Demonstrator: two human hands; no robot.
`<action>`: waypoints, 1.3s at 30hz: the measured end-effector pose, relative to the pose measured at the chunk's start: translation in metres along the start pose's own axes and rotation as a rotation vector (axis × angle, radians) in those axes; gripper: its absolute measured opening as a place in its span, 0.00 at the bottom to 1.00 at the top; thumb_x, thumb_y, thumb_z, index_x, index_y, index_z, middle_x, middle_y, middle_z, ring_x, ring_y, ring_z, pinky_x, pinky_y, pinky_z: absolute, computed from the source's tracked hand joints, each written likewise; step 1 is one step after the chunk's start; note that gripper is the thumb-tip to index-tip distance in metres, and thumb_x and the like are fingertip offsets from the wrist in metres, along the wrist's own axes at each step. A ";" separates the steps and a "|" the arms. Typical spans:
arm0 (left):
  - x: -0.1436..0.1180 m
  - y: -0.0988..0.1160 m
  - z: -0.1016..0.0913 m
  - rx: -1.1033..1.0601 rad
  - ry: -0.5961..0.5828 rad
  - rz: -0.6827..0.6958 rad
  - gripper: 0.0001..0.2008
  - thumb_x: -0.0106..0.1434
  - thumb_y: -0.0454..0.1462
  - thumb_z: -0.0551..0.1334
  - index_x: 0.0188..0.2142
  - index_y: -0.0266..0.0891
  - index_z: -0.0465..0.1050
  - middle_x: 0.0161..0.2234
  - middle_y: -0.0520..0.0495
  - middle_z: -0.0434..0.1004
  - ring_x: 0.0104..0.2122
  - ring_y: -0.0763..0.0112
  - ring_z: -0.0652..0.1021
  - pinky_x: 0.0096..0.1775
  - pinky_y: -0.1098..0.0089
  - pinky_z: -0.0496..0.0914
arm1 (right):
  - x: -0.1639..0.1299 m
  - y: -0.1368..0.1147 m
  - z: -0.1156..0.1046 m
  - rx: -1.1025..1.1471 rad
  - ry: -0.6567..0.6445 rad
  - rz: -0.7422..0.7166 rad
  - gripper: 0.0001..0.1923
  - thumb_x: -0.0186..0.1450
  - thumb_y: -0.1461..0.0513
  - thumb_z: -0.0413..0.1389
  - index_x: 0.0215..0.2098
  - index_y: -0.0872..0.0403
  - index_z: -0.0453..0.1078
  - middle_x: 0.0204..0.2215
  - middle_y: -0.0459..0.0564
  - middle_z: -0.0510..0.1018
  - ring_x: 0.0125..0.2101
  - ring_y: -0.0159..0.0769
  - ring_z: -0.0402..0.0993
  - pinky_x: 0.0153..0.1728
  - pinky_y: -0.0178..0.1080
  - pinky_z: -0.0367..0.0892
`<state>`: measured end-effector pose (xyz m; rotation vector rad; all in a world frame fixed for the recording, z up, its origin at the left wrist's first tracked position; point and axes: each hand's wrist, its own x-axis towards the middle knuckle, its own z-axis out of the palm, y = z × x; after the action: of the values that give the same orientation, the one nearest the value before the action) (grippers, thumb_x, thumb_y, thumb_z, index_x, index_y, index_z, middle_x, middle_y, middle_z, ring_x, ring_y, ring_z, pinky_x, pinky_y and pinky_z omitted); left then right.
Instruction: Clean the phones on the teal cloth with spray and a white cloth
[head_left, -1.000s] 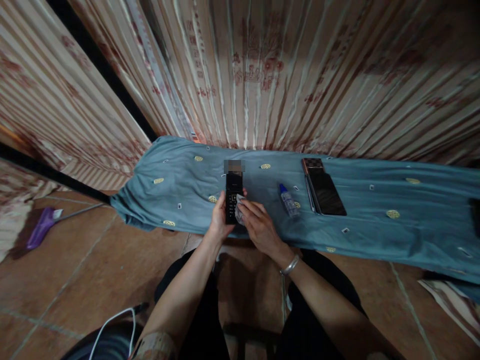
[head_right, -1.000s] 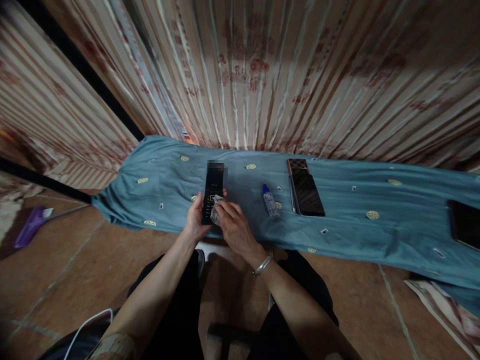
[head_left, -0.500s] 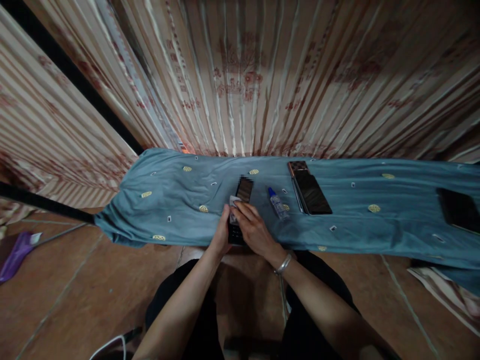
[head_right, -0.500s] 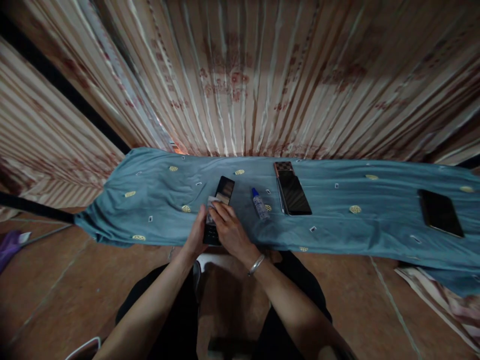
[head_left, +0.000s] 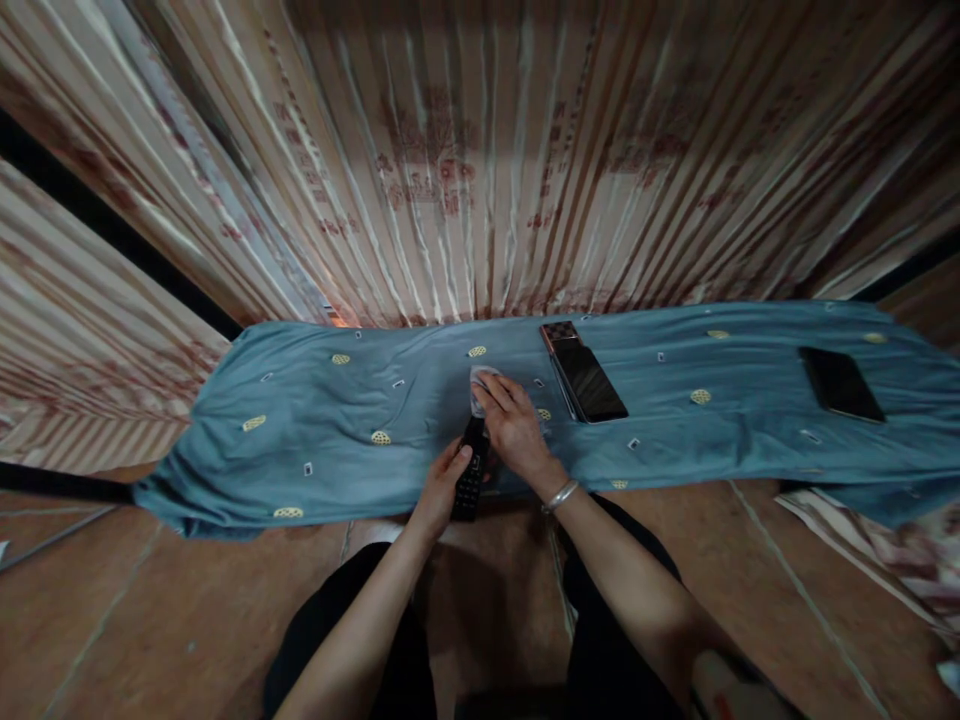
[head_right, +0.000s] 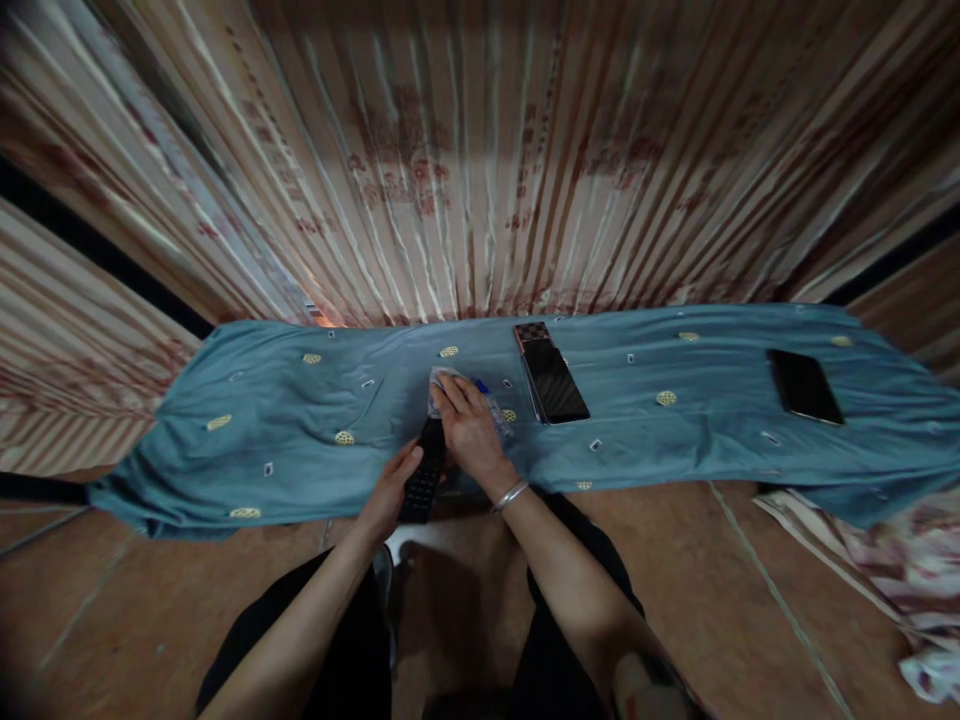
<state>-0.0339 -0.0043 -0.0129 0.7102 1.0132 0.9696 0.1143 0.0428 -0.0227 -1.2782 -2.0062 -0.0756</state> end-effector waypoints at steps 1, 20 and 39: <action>-0.001 0.000 0.001 0.005 -0.006 -0.004 0.26 0.46 0.47 0.73 0.42 0.37 0.77 0.35 0.44 0.81 0.34 0.62 0.81 0.34 0.69 0.73 | 0.001 0.003 -0.001 0.006 0.009 0.013 0.22 0.69 0.69 0.46 0.60 0.58 0.66 0.60 0.58 0.68 0.60 0.45 0.60 0.60 0.51 0.62; -0.002 0.011 0.003 -0.150 -0.068 -0.090 0.23 0.56 0.47 0.68 0.45 0.32 0.76 0.41 0.37 0.82 0.37 0.63 0.82 0.29 0.74 0.72 | 0.006 0.032 0.013 0.676 0.188 0.552 0.19 0.65 0.53 0.52 0.47 0.54 0.75 0.42 0.52 0.83 0.41 0.40 0.79 0.44 0.44 0.74; 0.014 0.006 -0.005 -0.375 0.103 -0.174 0.23 0.70 0.46 0.50 0.46 0.29 0.74 0.33 0.39 0.82 0.32 0.66 0.82 0.37 0.68 0.76 | -0.011 0.002 -0.019 0.532 0.094 0.334 0.13 0.65 0.61 0.52 0.46 0.51 0.74 0.41 0.50 0.82 0.41 0.40 0.77 0.44 0.43 0.72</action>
<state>-0.0374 0.0109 -0.0149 0.2594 0.9309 1.0142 0.1284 0.0275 -0.0161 -1.2048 -1.5606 0.5143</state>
